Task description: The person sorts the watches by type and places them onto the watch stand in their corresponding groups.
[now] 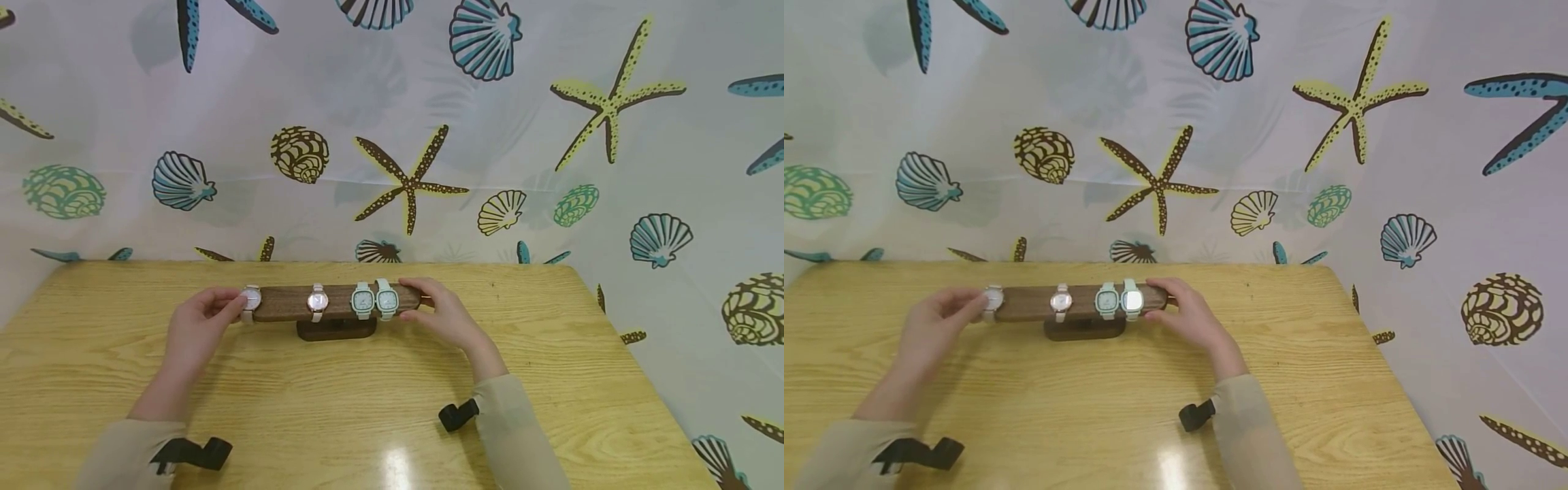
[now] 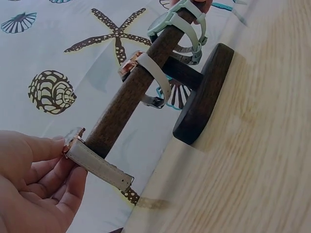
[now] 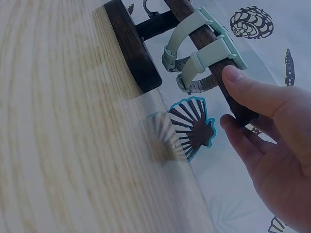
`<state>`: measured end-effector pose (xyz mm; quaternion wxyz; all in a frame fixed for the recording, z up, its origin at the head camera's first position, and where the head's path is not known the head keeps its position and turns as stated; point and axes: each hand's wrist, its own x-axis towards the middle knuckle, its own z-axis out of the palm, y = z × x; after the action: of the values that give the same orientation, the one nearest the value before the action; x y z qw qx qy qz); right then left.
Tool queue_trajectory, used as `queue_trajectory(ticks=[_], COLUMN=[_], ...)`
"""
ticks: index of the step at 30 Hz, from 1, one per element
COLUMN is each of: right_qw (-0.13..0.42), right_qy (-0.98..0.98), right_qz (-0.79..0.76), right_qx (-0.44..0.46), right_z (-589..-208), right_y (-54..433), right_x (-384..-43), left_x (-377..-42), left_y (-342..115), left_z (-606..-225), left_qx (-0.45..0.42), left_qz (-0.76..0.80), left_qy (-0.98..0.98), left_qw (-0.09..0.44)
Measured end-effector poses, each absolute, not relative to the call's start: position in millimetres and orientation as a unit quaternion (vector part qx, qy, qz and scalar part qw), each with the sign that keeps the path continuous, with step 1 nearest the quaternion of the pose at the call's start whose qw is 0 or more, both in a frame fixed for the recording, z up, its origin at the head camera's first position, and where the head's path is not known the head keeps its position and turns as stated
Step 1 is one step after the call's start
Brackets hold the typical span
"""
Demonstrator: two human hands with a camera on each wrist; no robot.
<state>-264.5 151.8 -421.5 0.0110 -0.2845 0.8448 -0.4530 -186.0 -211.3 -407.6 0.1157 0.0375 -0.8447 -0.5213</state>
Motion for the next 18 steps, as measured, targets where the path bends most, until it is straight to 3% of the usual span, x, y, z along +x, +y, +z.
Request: queue_trajectory(ticks=[9, 18], right_qw=[0.016, 0.016], right_qy=[0.841, 0.847], right_qz=[-0.46, -0.451], right_qx=[-0.284, -0.281], right_z=[-421.2, -420.8], right_y=[151.8, 151.9], right_x=[-264.4, -264.4], left_x=[-189.4, -191.5], left_y=[-211.1, -217.1], left_z=[-415.1, -419.1], left_qx=[0.015, -0.06], left_qz=[-0.501, -0.43], left_qy=[-0.852, -0.881], left_qw=[0.151, 0.19])
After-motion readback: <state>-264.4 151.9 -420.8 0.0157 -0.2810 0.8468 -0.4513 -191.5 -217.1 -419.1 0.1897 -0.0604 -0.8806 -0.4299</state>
